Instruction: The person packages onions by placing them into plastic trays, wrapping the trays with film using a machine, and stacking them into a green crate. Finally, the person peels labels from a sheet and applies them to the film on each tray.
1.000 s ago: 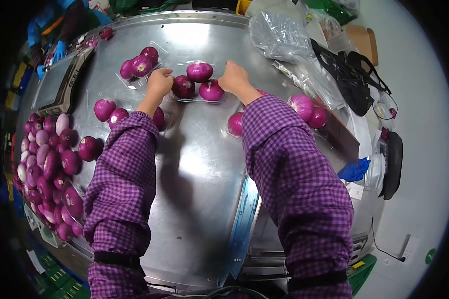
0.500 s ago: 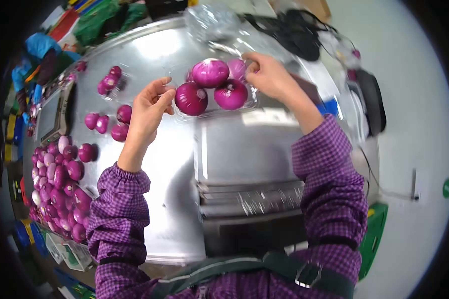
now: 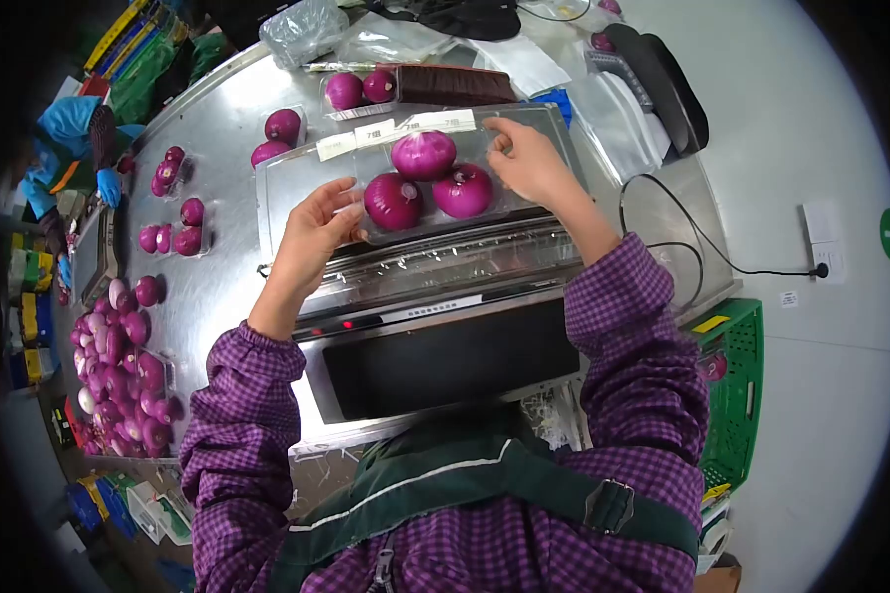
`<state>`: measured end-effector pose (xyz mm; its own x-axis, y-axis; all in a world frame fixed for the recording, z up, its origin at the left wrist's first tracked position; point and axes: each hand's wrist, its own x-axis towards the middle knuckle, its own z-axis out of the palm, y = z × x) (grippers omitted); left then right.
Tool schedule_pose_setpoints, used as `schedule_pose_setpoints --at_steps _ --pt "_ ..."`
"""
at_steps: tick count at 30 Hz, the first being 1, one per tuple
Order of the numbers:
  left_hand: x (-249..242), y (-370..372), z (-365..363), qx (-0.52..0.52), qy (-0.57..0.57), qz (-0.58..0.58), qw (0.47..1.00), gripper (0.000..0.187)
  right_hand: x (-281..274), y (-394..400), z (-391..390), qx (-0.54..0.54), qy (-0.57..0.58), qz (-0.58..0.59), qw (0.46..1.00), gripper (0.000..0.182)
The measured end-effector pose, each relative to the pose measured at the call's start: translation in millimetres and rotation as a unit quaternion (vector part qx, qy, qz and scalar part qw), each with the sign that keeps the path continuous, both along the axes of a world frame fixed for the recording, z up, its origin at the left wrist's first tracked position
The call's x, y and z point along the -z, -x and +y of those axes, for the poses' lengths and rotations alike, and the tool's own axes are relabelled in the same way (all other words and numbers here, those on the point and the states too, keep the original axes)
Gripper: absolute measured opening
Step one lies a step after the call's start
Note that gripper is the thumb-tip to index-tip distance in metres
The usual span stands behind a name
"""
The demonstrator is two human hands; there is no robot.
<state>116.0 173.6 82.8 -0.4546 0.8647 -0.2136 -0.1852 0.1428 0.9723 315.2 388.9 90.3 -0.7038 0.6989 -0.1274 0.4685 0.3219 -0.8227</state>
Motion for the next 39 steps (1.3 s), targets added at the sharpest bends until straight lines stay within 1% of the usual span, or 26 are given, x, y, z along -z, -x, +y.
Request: schedule_pose_setpoints --at_steps 3,6,7,8,11,13,15,16,17,20,21,22,23,25,27,28,29,30,32,33,34,35,36,37,38,39 --pt "-10 -11 -17 0.025 0.034 -0.025 0.999 0.041 4 -29 -8 0.027 -0.054 0.021 0.998 0.044" --pt "-7 -5 -61 -0.029 0.083 0.164 0.983 0.032 0 -83 -26 0.05 -0.234 0.008 0.971 0.028" --pt "-7 -4 -77 -0.051 0.116 0.252 0.959 0.029 -5 -101 -36 0.054 -0.293 -0.072 0.952 0.027" --pt "-7 -9 -89 -0.053 0.114 0.254 0.959 0.029 -9 -114 -48 0.059 -0.348 -0.152 0.923 0.027" --pt "-1 -19 -98 -0.041 0.224 0.357 0.906 0.025 15 -126 -70 0.074 -0.374 -0.15 0.912 0.027" --pt "11 -26 -76 -0.011 0.198 0.394 0.898 0.025 34 -104 -77 0.095 -0.334 -0.061 0.936 0.027" --pt "6 -30 -68 0.014 0.202 0.32 0.926 0.03 43 -83 -77 0.134 -0.091 0.007 0.987 0.018" --pt "5 -29 -72 -0.022 0.171 0.212 0.962 0.035 43 -85 -76 0.141 -0.016 0.072 0.987 0.014" --pt "5 -26 -75 -0.058 0.138 0.1 0.984 0.04 41 -88 -74 0.145 0.06 0.136 0.978 0.01" --pt "-24 -41 -117 -0.035 0.152 0.061 0.986 0.059 5 -115 -88 0.131 0.259 0.175 0.941 0.011" --pt "-16 -40 -132 0.0 0.163 -0.016 0.986 0.065 0 -124 -93 0.133 0.26 0.175 0.94 0.011" --pt "-15 -46 -139 0.024 0.193 -0.102 0.976 0.065 -5 -131 -97 0.108 0.356 0.217 0.902 0.012" --pt "-18 -49 -145 0.065 0.19 -0.211 0.957 0.051 -14 -132 -97 0.081 0.448 0.255 0.853 0.013" --pt "-33 -49 -144 0.158 0.035 -0.42 0.893 0.033 -50 -123 -90 0.039 0.43 0.322 0.842 0.014" --pt "-67 -23 -117 0.227 -0.111 -0.282 0.926 0.015 -86 -105 -77 -0.062 0.396 0.446 0.8 0.017" --pt "-92 -18 -98 0.184 -0.216 -0.142 0.948 0.012 -102 -89 -63 -0.123 0.378 0.504 0.767 0.018" --pt "-113 -12 -71 0.177 -0.306 -0.064 0.933 0.031 -117 -71 -50 -0.131 0.346 0.533 0.761 0.022" --pt "-124 -1 -45 0.158 -0.323 -0.23 0.904 0.026 -127 -50 -37 -0.138 0.314 0.561 0.753 0.025" --pt "-131 20 16 0.065 -0.379 -0.279 0.88 0.026 -131 2 -9 -0.033 0.155 0.514 0.843 0.03" --pt "-112 32 51 -0.016 -0.308 -0.109 0.945 0.029 -112 24 18 -0.041 0.06 0.452 0.889 0.031" --pt "-77 46 80 -0.097 -0.222 0.066 0.968 0.033 -79 42 41 -0.049 -0.036 0.383 0.922 0.032" --pt "-39 63 92 -0.064 -0.064 0.271 0.958 0.033 -53 49 53 -0.052 -0.121 0.208 0.969 0.03" --pt "11 78 99 0.003 -0.053 0.41 0.91 0.035 -3 56 76 -0.104 -0.129 0.129 0.978 0.031" --pt "30 70 96 0.093 0.058 0.386 0.916 0.041 7 49 69 -0.168 -0.158 -0.005 0.973 0.032" --pt "28 55 87 0.094 0.023 0.37 0.924 0.045 21 38 57 -0.194 -0.097 0.004 0.976 0.035" --pt "12 41 76 0.1 0.05 0.254 0.961 0.047 1 30 47 -0.162 0.0 -0.066 0.985 0.035"
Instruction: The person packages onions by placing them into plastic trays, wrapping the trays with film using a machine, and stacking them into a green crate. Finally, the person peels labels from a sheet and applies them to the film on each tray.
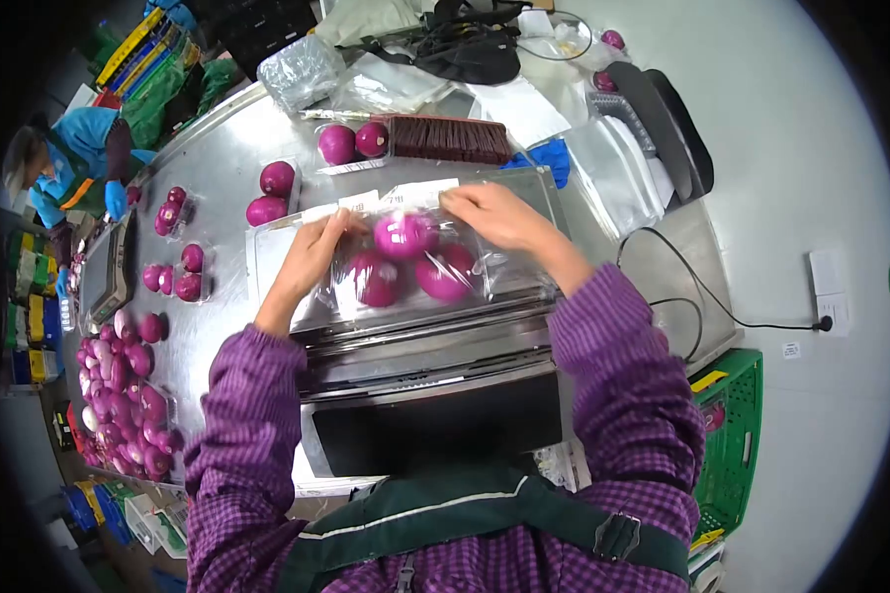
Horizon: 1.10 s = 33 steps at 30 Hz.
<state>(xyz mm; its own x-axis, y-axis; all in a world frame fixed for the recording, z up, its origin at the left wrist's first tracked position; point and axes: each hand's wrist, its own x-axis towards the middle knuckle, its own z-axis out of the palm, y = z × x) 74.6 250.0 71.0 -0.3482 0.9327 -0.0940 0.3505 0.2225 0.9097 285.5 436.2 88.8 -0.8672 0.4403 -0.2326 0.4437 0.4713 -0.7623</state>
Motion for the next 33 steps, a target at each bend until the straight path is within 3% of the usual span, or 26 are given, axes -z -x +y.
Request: schedule_pose_setpoints --at_steps 1,2,5,6,8,12,13,14,16,19,22,26,29,31,32,33 --pt "-5 -8 -12 -0.006 0.072 -0.066 0.995 0.046 3 -14 -7 -0.015 0.093 0.088 0.992 0.038" --pt "-4 -16 -24 0.023 0.031 -0.17 0.985 0.047 2 -25 -14 -0.014 0.103 0.082 0.991 0.038" --pt "-18 -41 -43 -0.033 0.039 -0.261 0.964 0.052 1 -46 -34 0.092 0.376 0.086 0.918 0.052" --pt "-24 -46 -47 -0.056 0.061 -0.319 0.944 0.052 -4 -51 -39 0.097 0.376 0.085 0.917 0.052" --pt "-37 -60 -65 -0.077 0.087 -0.376 0.919 0.052 -30 -61 -49 0.073 0.381 -0.029 0.921 0.052" --pt "-36 -95 -133 0.001 0.149 -0.434 0.888 0.055 -47 -110 -98 -0.008 0.409 -0.048 0.911 0.057" --pt "-53 -107 -142 0.005 0.197 -0.432 0.88 0.055 -46 -122 -111 -0.004 0.42 -0.107 0.901 0.058" --pt "-20 -123 -170 -0.036 0.195 -0.419 0.886 0.057 -44 -132 -123 -0.001 0.428 -0.165 0.889 0.059" --pt "-21 -131 -175 -0.003 0.285 -0.367 0.886 0.061 -25 -148 -144 0.03 0.468 -0.147 0.871 0.06" --pt "27 -130 -176 -0.059 0.247 -0.45 0.856 0.057 3 -151 -149 0.065 0.47 -0.122 0.872 0.061" --pt "26 -134 -177 -0.05 0.237 -0.475 0.846 0.059 24 -161 -159 0.079 0.484 -0.118 0.863 0.06" --pt "36 -167 -234 -0.046 0.294 -0.531 0.793 0.059 35 -198 -191 0.019 0.499 -0.163 0.851 0.053" --pt "36 -193 -281 -0.098 0.28 -0.472 0.83 0.055 20 -230 -210 0.061 0.511 -0.135 0.847 0.042" --pt "24 -205 -292 -0.175 0.23 -0.282 0.915 0.049 18 -245 -221 0.187 0.5 -0.09 0.841 0.031" --pt "21 -213 -288 -0.25 0.202 -0.298 0.899 0.041 26 -250 -228 0.188 0.502 -0.093 0.839 0.031" --pt "28 -218 -287 -0.284 0.184 -0.308 0.889 0.037 37 -250 -236 0.257 0.44 -0.025 0.86 0.028"
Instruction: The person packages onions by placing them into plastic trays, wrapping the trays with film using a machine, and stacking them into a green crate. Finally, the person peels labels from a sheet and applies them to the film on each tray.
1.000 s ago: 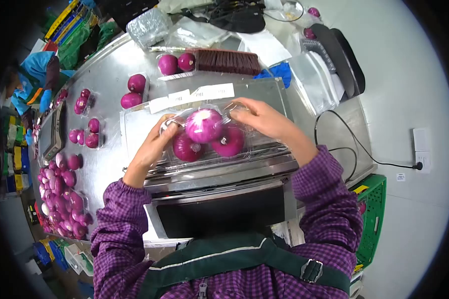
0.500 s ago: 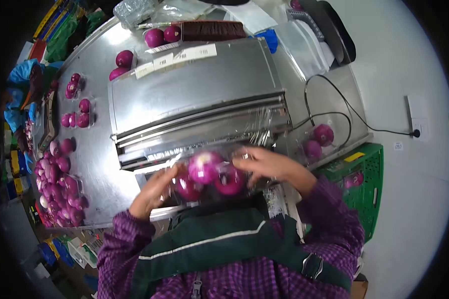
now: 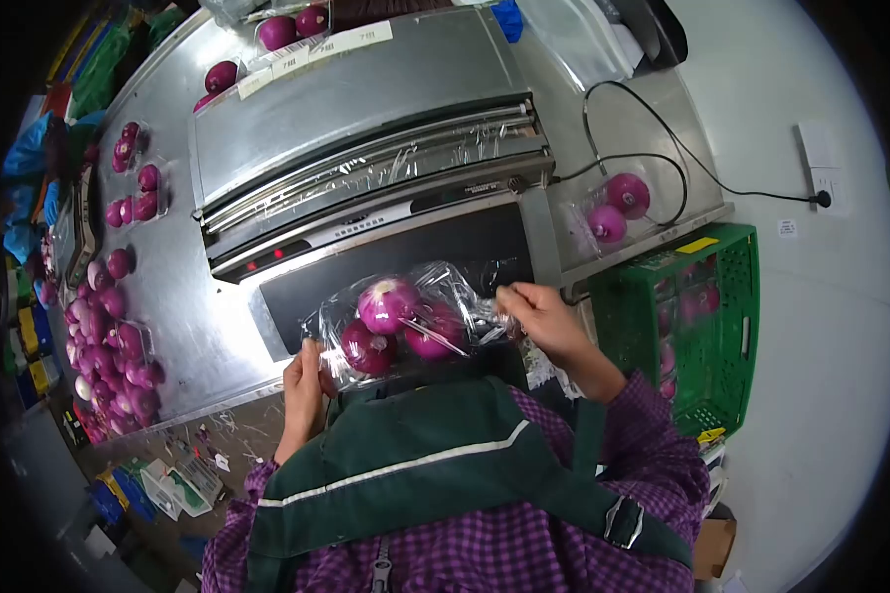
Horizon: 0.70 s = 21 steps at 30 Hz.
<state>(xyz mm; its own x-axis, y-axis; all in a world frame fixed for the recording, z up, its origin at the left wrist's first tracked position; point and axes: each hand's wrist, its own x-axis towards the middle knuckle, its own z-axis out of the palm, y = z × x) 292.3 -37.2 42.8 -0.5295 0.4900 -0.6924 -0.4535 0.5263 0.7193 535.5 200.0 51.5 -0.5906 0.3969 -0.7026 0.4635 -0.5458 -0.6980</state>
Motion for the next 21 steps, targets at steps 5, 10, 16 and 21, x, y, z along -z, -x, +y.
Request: schedule_pose_setpoints --at_steps 5,10,16,21 --pt "-4 7 1 -0.143 -0.023 -0.024 0.989 0.023 -1 -13 -4 0.166 -0.205 -0.052 0.963 0.029" --pt "61 5 -45 -0.036 0.072 -0.085 0.993 0.018 46 -38 -22 0.01 -0.312 -0.151 0.938 0.027" --pt "147 -49 4 0.163 -0.163 -0.145 0.962 0.016 143 16 -87 -0.06 -0.138 0.243 0.958 0.033" --pt "50 -54 42 0.116 -0.194 -0.212 0.951 0.019 94 14 -89 -0.022 0.009 0.286 0.958 0.036"
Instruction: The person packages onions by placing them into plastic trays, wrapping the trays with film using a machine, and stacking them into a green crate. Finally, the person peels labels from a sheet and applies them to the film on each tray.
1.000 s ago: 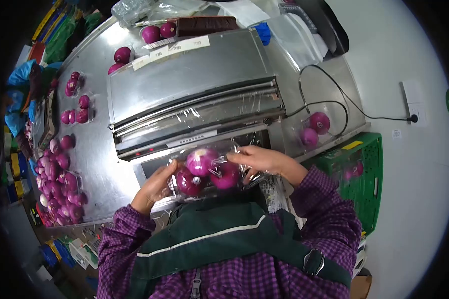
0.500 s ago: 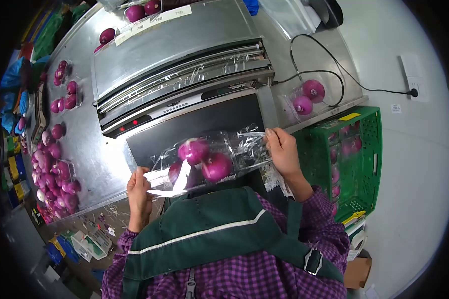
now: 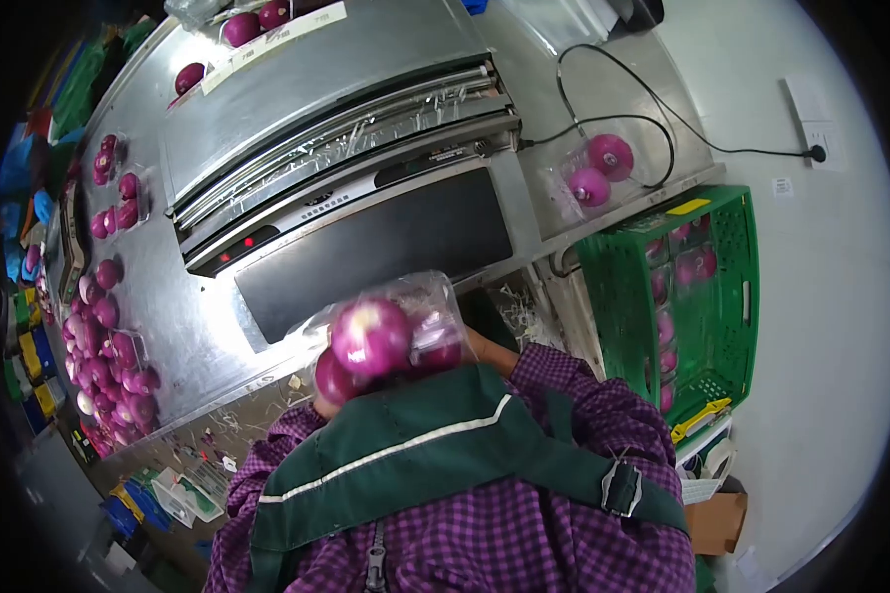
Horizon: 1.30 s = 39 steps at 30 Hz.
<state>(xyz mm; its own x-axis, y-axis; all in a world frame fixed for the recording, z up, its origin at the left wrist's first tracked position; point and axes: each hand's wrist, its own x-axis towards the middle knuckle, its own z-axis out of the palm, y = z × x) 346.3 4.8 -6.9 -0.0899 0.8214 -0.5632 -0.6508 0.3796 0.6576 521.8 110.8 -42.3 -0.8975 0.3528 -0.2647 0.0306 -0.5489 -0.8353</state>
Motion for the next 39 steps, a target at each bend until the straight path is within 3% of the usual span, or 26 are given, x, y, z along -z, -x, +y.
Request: schedule_pose_setpoints --at_steps 2,3,4,6,7,8,10,12,14,16,19,21,22,23,24,27,28,29,31,32,33,34,35,36,37,39 --pt "-34 -6 17 -0.007 -0.095 0.065 0.993 0.023 -40 -1 2 0.002 0.079 0.018 0.997 0.038" --pt "-29 -1 11 0.008 -0.116 0.101 0.988 0.026 -68 17 18 -0.064 0.089 0.01 0.994 0.03" --pt "-30 6 9 0.023 -0.14 0.138 0.98 0.029 -65 12 17 -0.056 0.086 0.01 0.995 0.03" --pt "-57 12 4 -0.086 -0.113 0.143 0.98 0.047 -57 0 16 -0.054 0.299 0.088 0.949 0.022" --pt "-76 14 -9 -0.142 -0.083 -0.044 0.985 0.076 -60 -2 21 -0.039 0.158 0.117 0.98 0.02" --pt "-97 5 -5 -0.052 -0.088 0.027 0.994 0.096 -67 -2 21 -0.025 0.154 0.119 0.98 0.02" --pt "-108 -4 -2 0.044 -0.036 0.208 0.977 0.104 -80 6 17 0.029 0.132 0.035 0.99 0.029" --pt "-89 0 0 0.079 -0.048 0.221 0.971 0.105 -74 4 22 0.006 0.086 0.084 0.993 0.041" --pt "-79 -4 4 0.068 -0.053 0.268 0.96 0.097 -67 -6 19 0.025 0.047 0.118 0.992 0.043" --pt "-81 -14 26 0.087 -0.128 0.213 0.965 0.089 -61 -18 19 0.061 0.017 0.136 0.989 0.045" --pt "-86 -39 67 0.052 -0.045 0.125 0.99 0.083 -51 -51 26 0.14 -0.079 0.138 0.977 0.049" --pt "-89 -62 95 0.023 0.011 0.064 0.998 0.077 -47 -87 29 0.213 -0.231 0.082 0.946 0.051" --pt "-86 -74 113 0.02 -0.014 0.049 0.999 0.074 -48 -107 31 0.25 -0.251 0.054 0.934 0.052" --pt "-88 -90 131 0.016 -0.018 0.049 0.999 0.072 -52 -113 31 0.328 0.196 0.233 0.894 0.053" --pt "-91 -108 147 0.01 -0.021 0.048 0.999 0.071 -57 -135 36 0.34 0.204 0.197 0.897 0.075" --pt "-67 -171 171 0.077 -0.074 -0.026 0.994 0.055 -76 -168 42 0.435 0.106 0.233 0.863 0.063" --pt "-49 -195 175 0.117 -0.128 -0.063 0.983 0.051 -76 -185 44 0.522 0.007 0.072 0.85 0.054" --pt "-46 -220 179 0.175 -0.145 -0.018 0.974 0.05 -76 -203 46 0.587 -0.086 -0.092 0.8 0.045" --pt "-46 -255 193 0.341 -0.184 0.031 0.921 0.059 -66 -256 54 0.706 0.144 0.042 0.692 0.051" --pt "-62 -273 193 0.364 -0.22 0.043 0.904 0.058 -77 -281 67 0.748 0.118 0.063 0.65 0.051" --pt "-60 -278 191 0.384 -0.204 0.034 0.9 0.056 -20 -310 67 0.774 0.154 0.03 0.613 0.046" --pt "-56 -279 185 0.403 -0.188 0.025 0.895 0.053 -1 -382 70 0.768 -0.088 -0.175 0.61 0.041" --pt "-50 -275 182 0.407 -0.188 0.028 0.894 0.053 -46 -387 82 0.808 0.036 -0.064 0.585 0.038" --pt "-42 -267 180 0.444 -0.106 0.034 0.889 0.049 -24 -426 86 0.795 0.037 -0.051 0.603 0.039" --pt "-33 -258 176 0.477 -0.023 0.04 0.878 0.044 2 -462 90 0.8 0.022 -0.093 0.592 0.046" --pt "-15 -239 165 0.467 0.021 0.09 0.88 0.038 41 -515 101 0.811 0.028 -0.162 0.561 0.05"
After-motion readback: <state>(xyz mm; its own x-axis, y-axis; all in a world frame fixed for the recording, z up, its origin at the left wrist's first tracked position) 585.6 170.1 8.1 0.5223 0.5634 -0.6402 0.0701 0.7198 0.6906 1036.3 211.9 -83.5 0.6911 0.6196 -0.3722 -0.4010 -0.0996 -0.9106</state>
